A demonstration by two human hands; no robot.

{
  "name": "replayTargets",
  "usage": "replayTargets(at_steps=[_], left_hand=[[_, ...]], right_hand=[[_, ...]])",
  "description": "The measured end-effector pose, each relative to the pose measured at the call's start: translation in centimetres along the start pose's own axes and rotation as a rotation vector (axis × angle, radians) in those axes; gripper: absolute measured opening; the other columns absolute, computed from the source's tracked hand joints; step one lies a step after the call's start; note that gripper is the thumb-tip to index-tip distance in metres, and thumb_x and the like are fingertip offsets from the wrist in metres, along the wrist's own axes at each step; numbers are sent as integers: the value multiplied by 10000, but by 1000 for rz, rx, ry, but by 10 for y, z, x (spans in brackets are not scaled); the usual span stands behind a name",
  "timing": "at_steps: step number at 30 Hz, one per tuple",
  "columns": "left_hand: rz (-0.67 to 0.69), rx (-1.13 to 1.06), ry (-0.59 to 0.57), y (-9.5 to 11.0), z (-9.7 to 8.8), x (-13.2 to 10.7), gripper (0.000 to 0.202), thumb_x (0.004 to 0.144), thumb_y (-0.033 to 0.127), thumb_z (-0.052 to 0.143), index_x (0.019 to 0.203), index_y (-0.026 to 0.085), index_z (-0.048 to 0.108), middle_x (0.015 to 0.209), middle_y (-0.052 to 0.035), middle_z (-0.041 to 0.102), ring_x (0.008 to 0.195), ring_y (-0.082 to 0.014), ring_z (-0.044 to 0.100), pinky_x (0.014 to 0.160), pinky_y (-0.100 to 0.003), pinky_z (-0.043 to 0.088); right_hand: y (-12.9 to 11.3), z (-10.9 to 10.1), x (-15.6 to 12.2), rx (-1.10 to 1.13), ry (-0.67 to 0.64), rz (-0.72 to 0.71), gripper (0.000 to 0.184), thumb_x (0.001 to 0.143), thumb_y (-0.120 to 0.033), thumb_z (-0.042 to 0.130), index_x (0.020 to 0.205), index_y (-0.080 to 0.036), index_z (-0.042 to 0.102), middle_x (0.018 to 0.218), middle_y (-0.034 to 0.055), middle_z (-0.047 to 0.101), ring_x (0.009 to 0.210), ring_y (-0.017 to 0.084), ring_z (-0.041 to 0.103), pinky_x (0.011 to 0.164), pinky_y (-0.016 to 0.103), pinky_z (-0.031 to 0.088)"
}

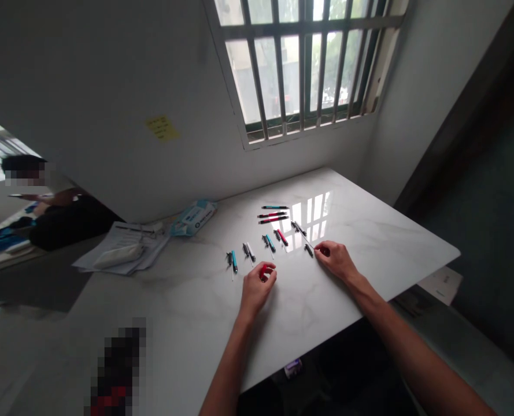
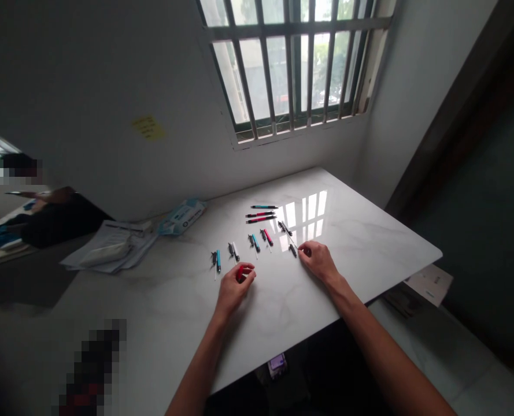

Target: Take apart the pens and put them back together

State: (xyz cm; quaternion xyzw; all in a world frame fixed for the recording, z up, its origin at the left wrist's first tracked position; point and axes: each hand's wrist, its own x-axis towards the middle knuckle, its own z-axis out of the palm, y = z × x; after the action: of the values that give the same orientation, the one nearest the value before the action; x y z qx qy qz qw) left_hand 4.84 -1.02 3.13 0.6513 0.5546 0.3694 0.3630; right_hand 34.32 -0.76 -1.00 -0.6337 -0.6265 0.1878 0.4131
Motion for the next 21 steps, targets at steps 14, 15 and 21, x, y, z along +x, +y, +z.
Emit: replayTargets(at_steps=[14, 15, 21], left_hand=[[30, 453, -180, 51, 94, 58, 164, 846, 184, 666, 957, 230, 777, 891, -84, 801, 848, -265, 721, 790, -333, 496], [24, 453, -173, 53, 97, 61, 162, 860, 194, 663, 973, 227, 775, 898, -89, 801, 862, -271, 724, 794, -334, 496], [19, 445, -134, 52, 97, 59, 200, 920, 259, 666, 1084, 225, 775, 917, -97, 804, 882, -276, 730, 813, -344, 500]], right_hand=[[3, -1, 5, 41, 29, -2, 172, 940, -285, 638, 898, -204, 784, 865, 49, 778, 779, 205, 692, 793, 332, 510], [3, -1, 6, 41, 22, -5, 166, 940, -280, 642, 901, -203, 784, 873, 50, 779, 785, 205, 693, 797, 332, 511], [7, -1, 7, 40, 106, 21, 204, 969, -250, 617, 971, -200, 816, 977, 77, 774, 870, 218, 694, 861, 343, 535]])
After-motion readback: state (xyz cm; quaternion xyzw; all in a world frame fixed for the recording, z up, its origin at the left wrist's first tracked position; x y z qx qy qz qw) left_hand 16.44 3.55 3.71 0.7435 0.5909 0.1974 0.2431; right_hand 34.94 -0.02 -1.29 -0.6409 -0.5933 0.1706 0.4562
